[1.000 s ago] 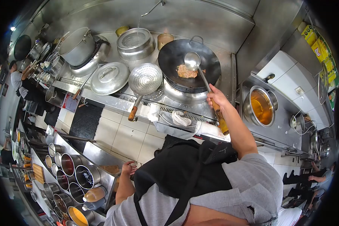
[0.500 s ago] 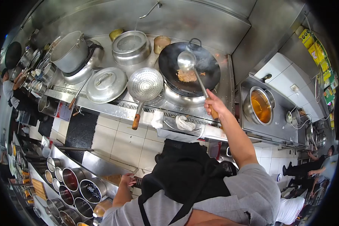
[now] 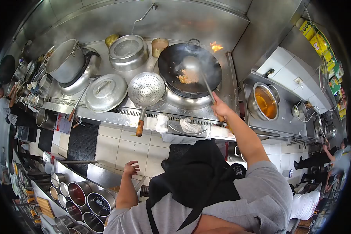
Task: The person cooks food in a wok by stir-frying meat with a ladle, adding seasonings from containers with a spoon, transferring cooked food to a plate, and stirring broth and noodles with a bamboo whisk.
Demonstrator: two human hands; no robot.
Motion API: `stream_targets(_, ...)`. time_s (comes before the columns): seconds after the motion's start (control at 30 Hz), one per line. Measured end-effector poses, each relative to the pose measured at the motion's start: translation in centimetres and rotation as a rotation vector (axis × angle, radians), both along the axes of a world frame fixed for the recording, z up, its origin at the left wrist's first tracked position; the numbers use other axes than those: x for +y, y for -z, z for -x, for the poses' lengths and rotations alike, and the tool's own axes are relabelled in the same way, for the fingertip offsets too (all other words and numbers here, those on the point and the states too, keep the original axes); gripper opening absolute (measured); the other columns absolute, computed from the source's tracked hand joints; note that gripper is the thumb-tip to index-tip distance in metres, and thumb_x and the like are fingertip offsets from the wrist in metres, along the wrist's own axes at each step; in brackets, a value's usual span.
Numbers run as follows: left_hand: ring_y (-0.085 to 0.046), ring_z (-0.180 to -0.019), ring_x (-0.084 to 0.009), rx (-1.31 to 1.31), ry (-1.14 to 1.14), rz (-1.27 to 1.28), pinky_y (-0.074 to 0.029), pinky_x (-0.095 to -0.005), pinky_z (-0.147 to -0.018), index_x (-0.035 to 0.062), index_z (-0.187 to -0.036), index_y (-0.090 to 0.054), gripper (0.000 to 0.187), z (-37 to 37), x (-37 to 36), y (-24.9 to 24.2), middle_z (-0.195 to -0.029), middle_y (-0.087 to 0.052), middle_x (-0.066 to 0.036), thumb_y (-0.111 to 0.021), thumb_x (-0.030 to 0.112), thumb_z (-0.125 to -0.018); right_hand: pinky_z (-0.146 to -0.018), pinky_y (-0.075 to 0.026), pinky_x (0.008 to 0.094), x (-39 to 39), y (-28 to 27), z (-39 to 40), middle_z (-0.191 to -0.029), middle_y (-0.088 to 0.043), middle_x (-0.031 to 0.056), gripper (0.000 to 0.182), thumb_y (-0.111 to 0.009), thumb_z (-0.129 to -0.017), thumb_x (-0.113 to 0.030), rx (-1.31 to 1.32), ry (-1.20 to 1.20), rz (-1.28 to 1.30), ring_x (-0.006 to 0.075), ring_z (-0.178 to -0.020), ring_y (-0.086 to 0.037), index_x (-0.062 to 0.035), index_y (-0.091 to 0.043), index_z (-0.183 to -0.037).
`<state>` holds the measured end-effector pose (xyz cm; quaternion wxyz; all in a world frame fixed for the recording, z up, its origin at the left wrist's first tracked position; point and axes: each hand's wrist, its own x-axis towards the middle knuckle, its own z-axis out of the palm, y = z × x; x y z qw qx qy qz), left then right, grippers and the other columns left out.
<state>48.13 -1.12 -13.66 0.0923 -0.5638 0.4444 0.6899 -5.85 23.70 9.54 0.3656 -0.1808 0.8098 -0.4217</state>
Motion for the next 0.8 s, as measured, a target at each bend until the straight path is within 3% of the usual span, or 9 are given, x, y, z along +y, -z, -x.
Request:
stream_targets(0.2,-0.069,-0.075,-0.0228,-0.033,0.017,-0.048,-0.047,-0.0341,-0.051,0.0163,-0.125,-0.057,0.045,-3.6,2.5,3.5,-0.107,-0.069,-0.015,-0.038,-0.002,-0.089,-0.049,-0.047,0.0326,5.2,-9.8,-7.0,-0.073,-0.054,0.0073,0.087,-0.054,-0.086,-0.002,0.185,-0.322,-0.213,0.0153,-0.049,-0.050,-0.0305,-0.010,-0.155)
stream_targets(0.23,-0.069,-0.074,-0.0226,-0.060,0.036,-0.041,-0.048,-0.0340,-0.051,0.0164,-0.125,-0.057,0.046,-3.9,2.8,4.2,-0.107,-0.069,-0.015,-0.038,-0.003,-0.088,-0.052,-0.049,0.0331,6.0,-10.3,-8.0,-0.077,-0.057,0.0098,0.086,-0.053,-0.086,-0.002,0.076,-0.283,-0.224,0.0162,-0.053,-0.054,-0.0300,-0.010,-0.155)
stream_targets(0.3,-0.069,-0.075,-0.0229,-0.090,0.071,-0.062,-0.048,-0.0343,-0.052,0.0164,-0.125,-0.058,0.046,-4.4,3.5,4.8,-0.107,-0.068,-0.015,-0.038,-0.003,-0.088,-0.045,-0.043,0.0295,6.8,-8.6,-8.1,-0.065,-0.045,0.0012,0.087,-0.051,-0.083,-0.001,0.208,-0.278,-0.325,0.0117,-0.046,-0.045,-0.0341,-0.013,-0.154)
stream_targets(0.37,-0.069,-0.075,-0.0232,-0.138,0.106,-0.091,-0.049,-0.0346,-0.052,0.0165,-0.125,-0.058,0.046,-4.1,3.7,5.0,-0.107,-0.068,-0.015,-0.038,-0.003,-0.087,-0.044,-0.043,0.0301,7.9,-4.9,-3.7,-0.064,-0.047,0.0028,0.086,-0.050,-0.084,0.001,0.396,-0.302,-0.343,0.0124,-0.046,-0.046,-0.0317,-0.013,-0.155)
stream_targets(0.43,-0.069,-0.077,-0.0239,-0.117,0.180,-0.105,-0.050,-0.0351,-0.053,0.0164,-0.124,-0.058,0.046,-3.3,3.0,5.0,-0.109,-0.068,-0.015,-0.037,-0.003,-0.088,-0.045,-0.045,0.0320,7.1,-5.2,0.9,-0.066,-0.050,0.0059,0.085,-0.048,-0.084,0.001,0.115,-0.118,-0.146,0.0146,-0.047,-0.048,-0.0282,-0.012,-0.155)
stream_targets(0.57,-0.069,-0.075,-0.0243,-0.020,-0.026,-0.024,-0.050,-0.0351,-0.054,0.0159,-0.125,-0.058,0.046,-0.5,1.6,2.3,-0.111,-0.067,-0.017,-0.036,-0.003,-0.088,-0.046,-0.046,0.0328,4.9,-3.7,4.2,-0.066,-0.050,0.0070,0.085,-0.048,-0.084,0.002,0.077,-0.011,0.034,0.0153,-0.048,-0.049,-0.0256,-0.011,-0.155)
stream_targets(0.67,-0.070,-0.073,-0.0252,0.012,-0.117,0.056,-0.050,-0.0347,-0.053,0.0158,-0.125,-0.058,0.045,0.8,2.2,-0.1,-0.112,-0.067,-0.018,-0.037,-0.002,-0.089,-0.043,-0.041,0.0299,2.6,2.0,2.8,-0.062,-0.045,0.0038,0.088,-0.050,-0.083,0.004,0.702,0.091,-0.235,0.0131,-0.048,-0.046,-0.0275,-0.011,-0.155)
stream_targets(0.7,-0.070,-0.073,-0.0252,0.003,-0.122,0.057,-0.050,-0.0347,-0.053,0.0158,-0.125,-0.058,0.045,0.4,2.7,0.4,-0.112,-0.067,-0.018,-0.037,-0.002,-0.089,-0.043,-0.041,0.0299,2.6,1.9,2.4,-0.062,-0.045,0.0038,0.088,-0.050,-0.083,0.004,0.693,0.086,-0.234,0.0131,-0.048,-0.046,-0.0275,-0.011,-0.155)
stream_targets(0.8,-0.069,-0.083,-0.0241,-0.028,-0.045,0.059,-0.051,-0.0363,-0.058,0.0157,-0.124,-0.058,0.044,-0.4,4.7,3.0,-0.109,-0.068,-0.015,-0.036,-0.001,-0.089,-0.044,-0.041,0.0299,3.6,-2.1,2.6,-0.063,-0.047,0.0036,0.086,-0.052,-0.085,0.003,-0.220,0.040,0.178,0.0130,-0.047,-0.047,-0.0262,-0.012,-0.155)
